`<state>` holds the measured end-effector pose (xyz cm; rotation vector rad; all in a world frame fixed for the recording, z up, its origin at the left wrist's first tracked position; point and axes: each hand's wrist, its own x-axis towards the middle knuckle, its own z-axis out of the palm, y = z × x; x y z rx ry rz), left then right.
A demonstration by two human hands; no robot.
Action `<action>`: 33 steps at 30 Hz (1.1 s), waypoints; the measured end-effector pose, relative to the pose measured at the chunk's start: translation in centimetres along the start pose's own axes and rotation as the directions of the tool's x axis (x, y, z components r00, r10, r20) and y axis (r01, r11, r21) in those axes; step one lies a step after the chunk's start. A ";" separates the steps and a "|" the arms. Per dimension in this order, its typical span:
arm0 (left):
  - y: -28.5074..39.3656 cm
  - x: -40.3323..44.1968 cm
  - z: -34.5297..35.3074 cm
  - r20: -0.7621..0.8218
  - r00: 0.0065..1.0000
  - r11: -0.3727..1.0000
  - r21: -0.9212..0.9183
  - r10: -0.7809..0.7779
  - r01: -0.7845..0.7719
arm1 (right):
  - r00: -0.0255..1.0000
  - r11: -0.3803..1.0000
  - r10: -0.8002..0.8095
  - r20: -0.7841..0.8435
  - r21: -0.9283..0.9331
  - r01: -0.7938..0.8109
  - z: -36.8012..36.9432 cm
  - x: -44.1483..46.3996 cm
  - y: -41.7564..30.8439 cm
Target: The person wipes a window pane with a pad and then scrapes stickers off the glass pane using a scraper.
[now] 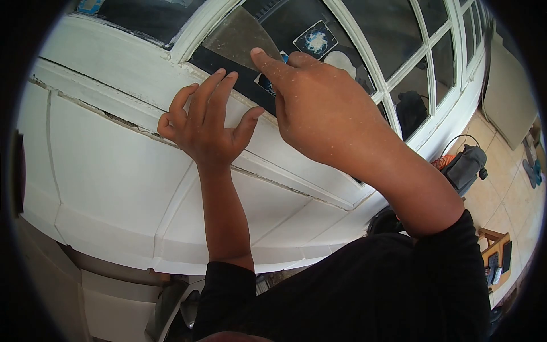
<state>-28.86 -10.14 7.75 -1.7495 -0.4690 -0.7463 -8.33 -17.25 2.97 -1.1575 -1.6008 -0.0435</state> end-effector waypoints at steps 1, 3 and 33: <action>0.0 0.0 0.0 0.004 1.000 1.000 0.001 -0.002 0.002 | 0.999 1.000 -0.005 -0.036 0.018 0.006 0.3 -0.1 0.0; 0.0 0.0 -0.1 0.010 1.000 1.000 0.001 -0.001 0.001 | 1.000 1.000 0.014 -0.022 -0.001 -0.014 0.2 -0.1 -0.2; 1.3 0.5 -0.7 -0.018 0.986 0.983 0.073 -0.168 0.169 | 0.857 0.981 0.104 0.505 0.091 -0.173 -5.1 -13.7 11.6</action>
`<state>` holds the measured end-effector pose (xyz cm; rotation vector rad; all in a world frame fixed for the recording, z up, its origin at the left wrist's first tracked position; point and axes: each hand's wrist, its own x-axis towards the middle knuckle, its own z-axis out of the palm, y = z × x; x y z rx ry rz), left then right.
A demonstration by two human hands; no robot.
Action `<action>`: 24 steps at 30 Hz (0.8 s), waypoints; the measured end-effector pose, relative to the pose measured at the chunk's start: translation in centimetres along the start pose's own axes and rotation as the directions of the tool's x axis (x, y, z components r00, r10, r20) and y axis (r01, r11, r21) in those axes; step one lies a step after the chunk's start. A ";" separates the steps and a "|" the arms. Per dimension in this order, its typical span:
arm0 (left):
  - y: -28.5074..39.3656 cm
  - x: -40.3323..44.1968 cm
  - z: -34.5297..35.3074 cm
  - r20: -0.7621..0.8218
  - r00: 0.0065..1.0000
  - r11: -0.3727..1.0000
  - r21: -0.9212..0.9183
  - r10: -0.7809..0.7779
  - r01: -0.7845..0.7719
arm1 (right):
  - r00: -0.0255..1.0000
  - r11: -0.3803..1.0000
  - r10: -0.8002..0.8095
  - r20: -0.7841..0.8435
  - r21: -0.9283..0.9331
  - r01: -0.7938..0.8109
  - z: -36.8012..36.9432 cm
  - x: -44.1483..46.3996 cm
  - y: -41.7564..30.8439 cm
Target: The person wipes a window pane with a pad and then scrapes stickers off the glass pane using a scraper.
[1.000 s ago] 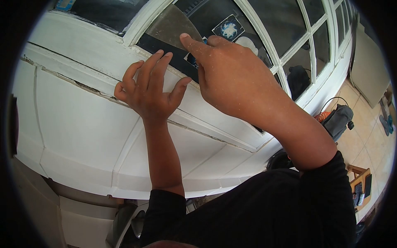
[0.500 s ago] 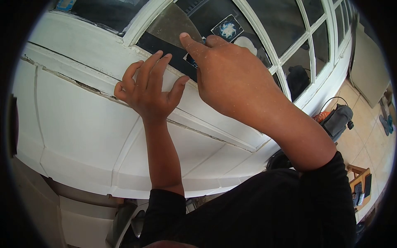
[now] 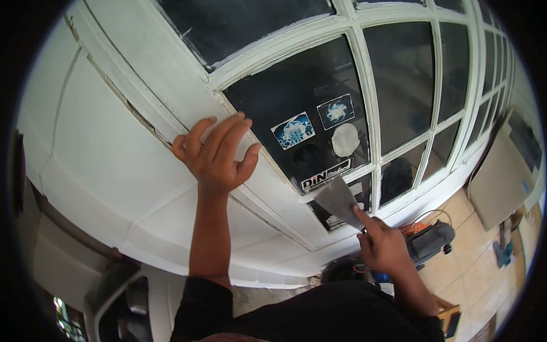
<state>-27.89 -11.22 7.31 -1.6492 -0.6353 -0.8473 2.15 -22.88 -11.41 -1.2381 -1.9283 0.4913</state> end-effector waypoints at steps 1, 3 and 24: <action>0.5 0.2 0.0 0.019 1.000 0.998 0.055 -0.018 0.017 | 0.998 1.000 0.009 0.066 0.001 -0.009 -0.6 -0.6 0.9; 2.1 0.3 0.3 0.121 0.990 0.995 0.079 -0.069 0.059 | 0.995 0.997 -0.072 0.069 -0.004 0.072 -0.9 -1.6 3.2; 8.9 4.6 -2.5 0.057 0.784 0.774 0.219 -0.618 0.594 | 0.955 0.998 -0.042 0.293 0.063 0.024 -8.2 -3.4 14.0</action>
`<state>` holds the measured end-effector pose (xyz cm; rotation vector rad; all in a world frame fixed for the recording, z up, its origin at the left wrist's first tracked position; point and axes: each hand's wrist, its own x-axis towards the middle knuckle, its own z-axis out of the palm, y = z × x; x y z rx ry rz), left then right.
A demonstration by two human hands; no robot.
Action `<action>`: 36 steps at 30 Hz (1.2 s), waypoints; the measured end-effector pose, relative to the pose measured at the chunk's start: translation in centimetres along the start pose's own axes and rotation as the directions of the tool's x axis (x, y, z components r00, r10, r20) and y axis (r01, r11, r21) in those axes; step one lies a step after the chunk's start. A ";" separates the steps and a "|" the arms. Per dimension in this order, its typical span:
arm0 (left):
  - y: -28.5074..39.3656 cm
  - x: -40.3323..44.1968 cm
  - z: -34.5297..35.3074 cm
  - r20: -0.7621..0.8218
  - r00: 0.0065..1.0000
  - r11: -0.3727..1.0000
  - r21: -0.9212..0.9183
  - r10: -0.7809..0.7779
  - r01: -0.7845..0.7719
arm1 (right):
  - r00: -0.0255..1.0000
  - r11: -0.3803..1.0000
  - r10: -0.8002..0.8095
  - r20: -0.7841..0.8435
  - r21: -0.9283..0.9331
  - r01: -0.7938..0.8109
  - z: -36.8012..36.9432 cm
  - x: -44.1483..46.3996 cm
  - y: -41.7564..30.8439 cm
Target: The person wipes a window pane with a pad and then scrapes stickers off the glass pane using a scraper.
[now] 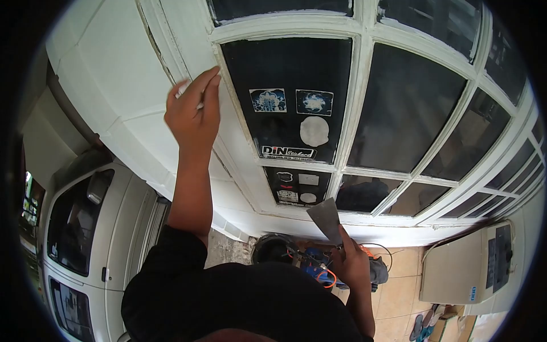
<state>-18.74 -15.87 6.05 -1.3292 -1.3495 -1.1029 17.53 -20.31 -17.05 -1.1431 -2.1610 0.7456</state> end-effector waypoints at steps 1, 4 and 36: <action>-0.6 -0.6 -0.4 -0.006 0.988 0.927 -0.347 -0.156 0.144 | 1.000 1.000 0.001 -0.011 -0.006 -0.002 0.5 -0.2 -0.4; -2.9 -2.8 -1.5 0.106 0.987 0.944 -0.297 -0.119 0.145 | 0.971 0.954 0.237 -0.041 0.198 -0.225 2.0 -0.8 -2.0; -4.6 -0.9 3.6 0.030 0.981 0.980 0.054 0.192 -0.193 | 0.991 0.989 -0.136 0.016 -0.061 0.137 4.5 2.7 -7.9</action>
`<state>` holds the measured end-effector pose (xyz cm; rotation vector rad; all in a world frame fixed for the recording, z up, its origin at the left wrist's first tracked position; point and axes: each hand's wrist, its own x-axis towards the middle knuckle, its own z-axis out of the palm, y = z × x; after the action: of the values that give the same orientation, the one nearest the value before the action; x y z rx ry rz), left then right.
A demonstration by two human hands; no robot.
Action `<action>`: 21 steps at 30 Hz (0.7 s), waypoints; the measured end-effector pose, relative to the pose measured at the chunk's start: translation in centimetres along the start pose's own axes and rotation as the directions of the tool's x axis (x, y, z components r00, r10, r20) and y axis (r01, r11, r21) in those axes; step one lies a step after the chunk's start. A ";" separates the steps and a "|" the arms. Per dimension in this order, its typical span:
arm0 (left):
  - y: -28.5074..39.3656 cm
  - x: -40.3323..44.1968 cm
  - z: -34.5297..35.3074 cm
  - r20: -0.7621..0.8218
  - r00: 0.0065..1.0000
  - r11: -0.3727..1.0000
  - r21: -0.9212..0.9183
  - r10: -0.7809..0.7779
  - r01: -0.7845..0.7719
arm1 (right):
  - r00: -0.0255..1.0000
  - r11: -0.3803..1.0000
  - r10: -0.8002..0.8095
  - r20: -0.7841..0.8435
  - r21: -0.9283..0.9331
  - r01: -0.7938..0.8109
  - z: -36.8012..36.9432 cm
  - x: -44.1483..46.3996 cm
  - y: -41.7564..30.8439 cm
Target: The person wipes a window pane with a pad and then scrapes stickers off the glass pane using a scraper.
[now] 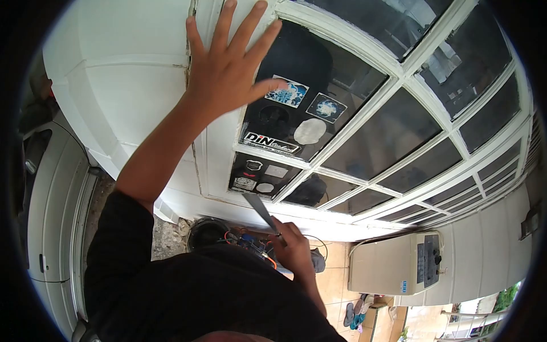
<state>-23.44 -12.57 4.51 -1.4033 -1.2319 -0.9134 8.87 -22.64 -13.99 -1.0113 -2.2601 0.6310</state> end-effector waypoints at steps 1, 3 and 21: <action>0.0 0.4 0.8 -0.007 1.000 0.999 0.030 -0.018 0.018 | 0.999 0.999 0.051 0.017 0.014 -0.051 0.1 -0.7 0.0; 0.8 0.2 1.2 -0.016 0.999 0.998 0.055 -0.032 0.033 | 0.998 0.998 0.059 0.017 0.013 -0.059 0.3 -2.0 0.9; -1.0 -0.4 -0.7 -0.158 0.872 0.780 -0.394 0.464 -0.487 | 0.989 0.997 0.078 -0.128 0.000 -0.079 0.1 -4.6 3.6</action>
<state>-24.40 -13.40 4.46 -1.9120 -0.5903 -0.8737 13.08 -24.07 -17.70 -1.1161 -2.1203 0.5766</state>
